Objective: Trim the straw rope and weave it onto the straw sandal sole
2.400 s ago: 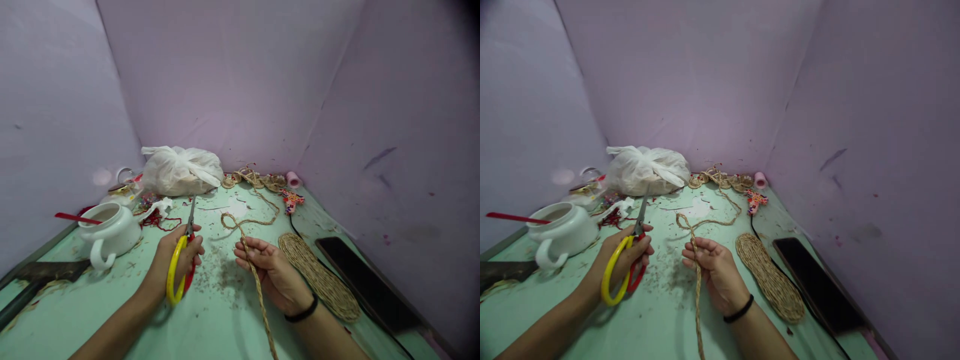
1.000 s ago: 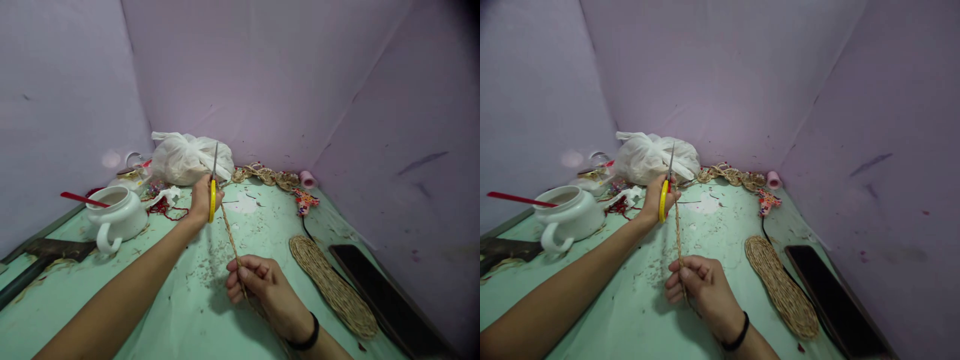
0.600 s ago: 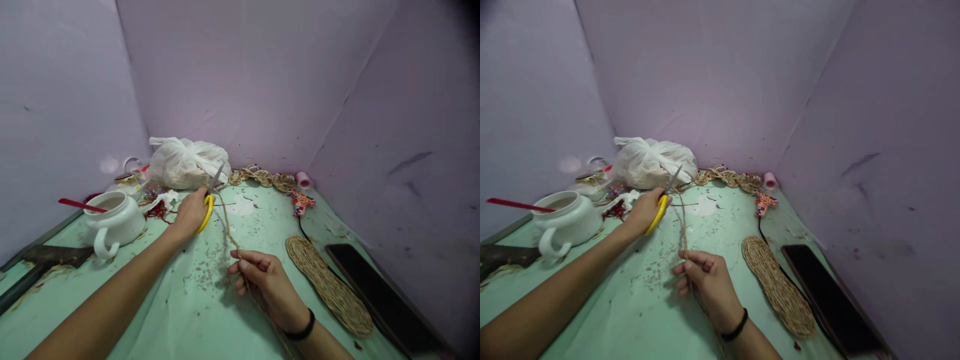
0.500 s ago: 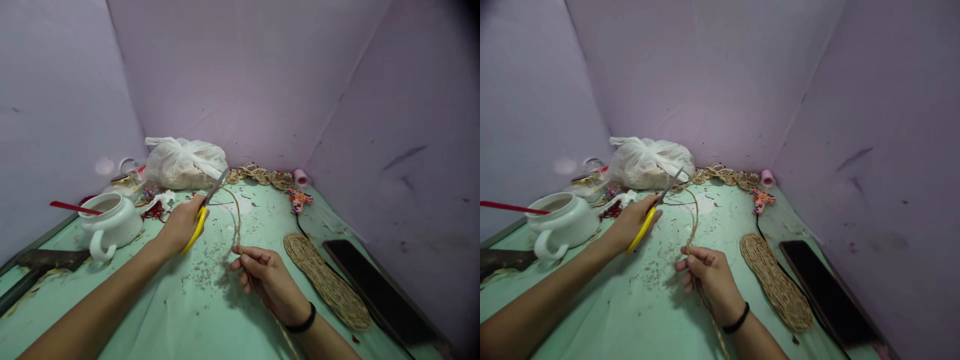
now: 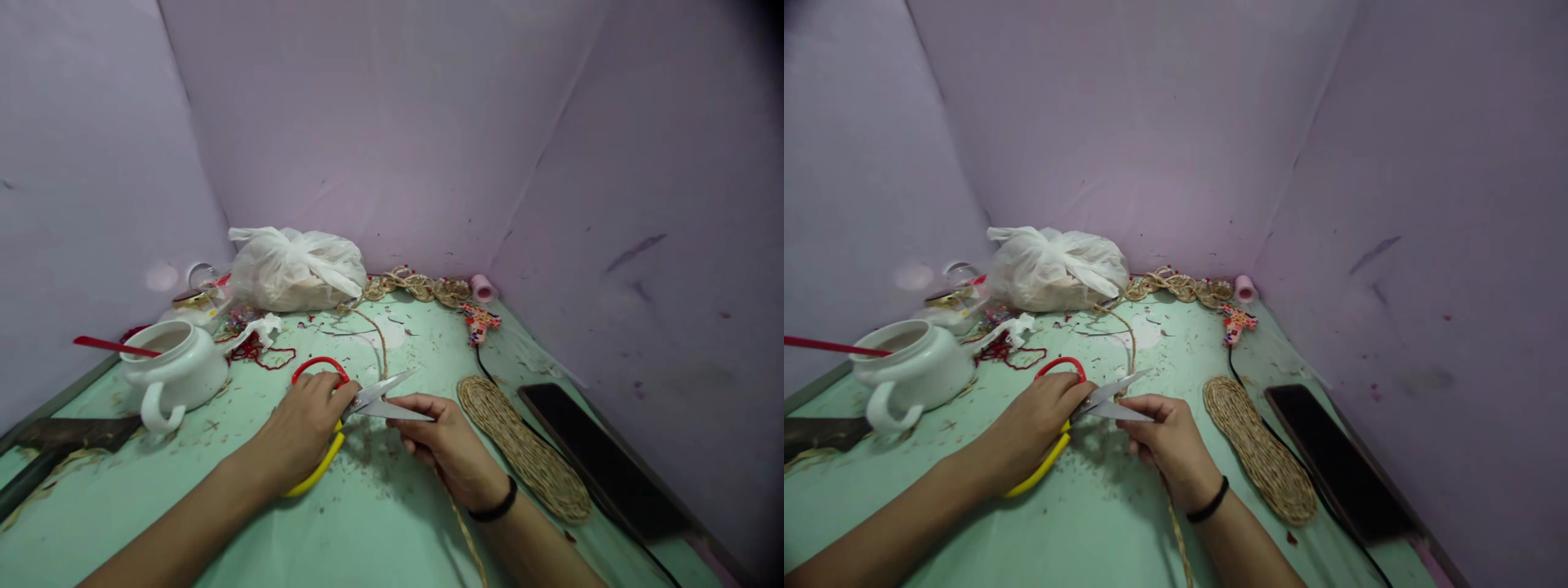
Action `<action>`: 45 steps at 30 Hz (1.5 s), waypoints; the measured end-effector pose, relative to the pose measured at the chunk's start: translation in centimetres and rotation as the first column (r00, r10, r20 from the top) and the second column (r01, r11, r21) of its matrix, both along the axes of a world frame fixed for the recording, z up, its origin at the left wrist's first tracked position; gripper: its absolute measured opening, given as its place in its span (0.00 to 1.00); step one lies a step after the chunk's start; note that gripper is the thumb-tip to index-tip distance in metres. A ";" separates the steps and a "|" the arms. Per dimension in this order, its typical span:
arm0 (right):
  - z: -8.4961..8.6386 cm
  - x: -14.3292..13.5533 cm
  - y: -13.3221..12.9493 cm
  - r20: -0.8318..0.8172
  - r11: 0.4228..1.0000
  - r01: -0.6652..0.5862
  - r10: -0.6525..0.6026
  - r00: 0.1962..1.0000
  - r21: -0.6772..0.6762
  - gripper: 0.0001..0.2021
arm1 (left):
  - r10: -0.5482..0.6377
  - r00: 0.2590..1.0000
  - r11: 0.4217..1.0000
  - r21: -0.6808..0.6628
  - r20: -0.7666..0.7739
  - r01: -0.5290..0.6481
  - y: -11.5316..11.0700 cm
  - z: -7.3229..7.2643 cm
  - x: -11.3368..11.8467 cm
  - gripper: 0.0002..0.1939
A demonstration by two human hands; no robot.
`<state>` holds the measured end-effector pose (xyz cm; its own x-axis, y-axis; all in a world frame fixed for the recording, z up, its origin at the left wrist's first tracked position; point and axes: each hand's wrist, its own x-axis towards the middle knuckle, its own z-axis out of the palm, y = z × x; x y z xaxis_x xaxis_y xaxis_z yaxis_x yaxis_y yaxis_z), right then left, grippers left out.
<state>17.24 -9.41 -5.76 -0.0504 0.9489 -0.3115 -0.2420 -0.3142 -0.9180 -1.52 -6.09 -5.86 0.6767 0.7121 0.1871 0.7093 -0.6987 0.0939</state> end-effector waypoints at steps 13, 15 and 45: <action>0.2 0.3 0.2 -0.039 0.997 -0.068 0.069 0.997 0.034 0.12 | -0.031 0.999 0.999 0.025 -0.044 0.032 0.1 -0.3 0.0 0.21; 0.3 0.4 0.2 -0.025 0.997 -0.073 0.074 0.997 0.039 0.12 | -0.039 0.998 0.999 0.029 -0.050 0.040 0.1 -0.4 -0.1 0.20; -1.1 0.8 0.0 -0.514 0.908 -0.416 0.330 0.792 -0.058 0.11 | 0.268 0.791 0.952 -0.279 0.549 -0.129 -0.3 0.7 -0.1 0.06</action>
